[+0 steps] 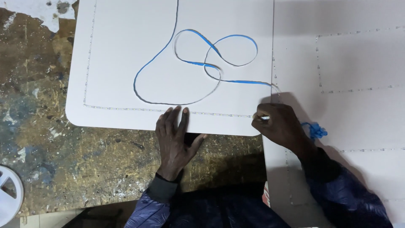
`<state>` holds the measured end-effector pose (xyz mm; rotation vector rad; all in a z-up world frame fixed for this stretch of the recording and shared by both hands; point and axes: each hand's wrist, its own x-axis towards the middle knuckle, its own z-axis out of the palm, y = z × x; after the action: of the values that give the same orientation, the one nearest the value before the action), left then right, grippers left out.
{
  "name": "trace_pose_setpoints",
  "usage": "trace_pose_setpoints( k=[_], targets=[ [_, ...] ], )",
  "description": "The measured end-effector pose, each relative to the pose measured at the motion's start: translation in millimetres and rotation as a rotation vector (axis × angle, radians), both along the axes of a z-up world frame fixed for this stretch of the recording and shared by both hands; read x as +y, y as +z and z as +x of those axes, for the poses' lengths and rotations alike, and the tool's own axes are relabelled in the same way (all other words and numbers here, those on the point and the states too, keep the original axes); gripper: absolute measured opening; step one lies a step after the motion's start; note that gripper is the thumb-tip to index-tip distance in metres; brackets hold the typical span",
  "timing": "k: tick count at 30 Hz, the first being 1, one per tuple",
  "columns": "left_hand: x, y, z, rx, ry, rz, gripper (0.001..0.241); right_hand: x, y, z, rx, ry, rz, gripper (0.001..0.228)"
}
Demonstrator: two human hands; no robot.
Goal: A person is applying LED strips to a sign board. They draw a path with a marker, peel the backing off the LED strip, press it onto the board, and cut the strip to length using scissors.
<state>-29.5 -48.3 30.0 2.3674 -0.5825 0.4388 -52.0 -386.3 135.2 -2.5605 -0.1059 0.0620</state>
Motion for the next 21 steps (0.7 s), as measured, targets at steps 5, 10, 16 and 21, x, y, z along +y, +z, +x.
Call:
trace_pose_setpoints(
  k=[5, 10, 16, 21],
  targets=[
    [-27, 3, -8, 0.050, -0.084, -0.040, 0.103, 0, 0, 0, -0.006, 0.011, 0.051, 0.020],
    [-68, 13, -16, 0.123, -0.162, 0.060, 0.094, -2, -3, 1, -0.008, 0.015, 0.060, 0.023],
    [-112, 11, -28, -0.008, -0.302, 0.072, 0.072, 0, -6, -3, -0.041, -0.007, 0.030, 0.020],
    [-123, -3, -29, -0.190, -0.221, -0.003, 0.069, -5, -11, -4, -0.080, 0.020, 0.098, 0.023]
  ],
)
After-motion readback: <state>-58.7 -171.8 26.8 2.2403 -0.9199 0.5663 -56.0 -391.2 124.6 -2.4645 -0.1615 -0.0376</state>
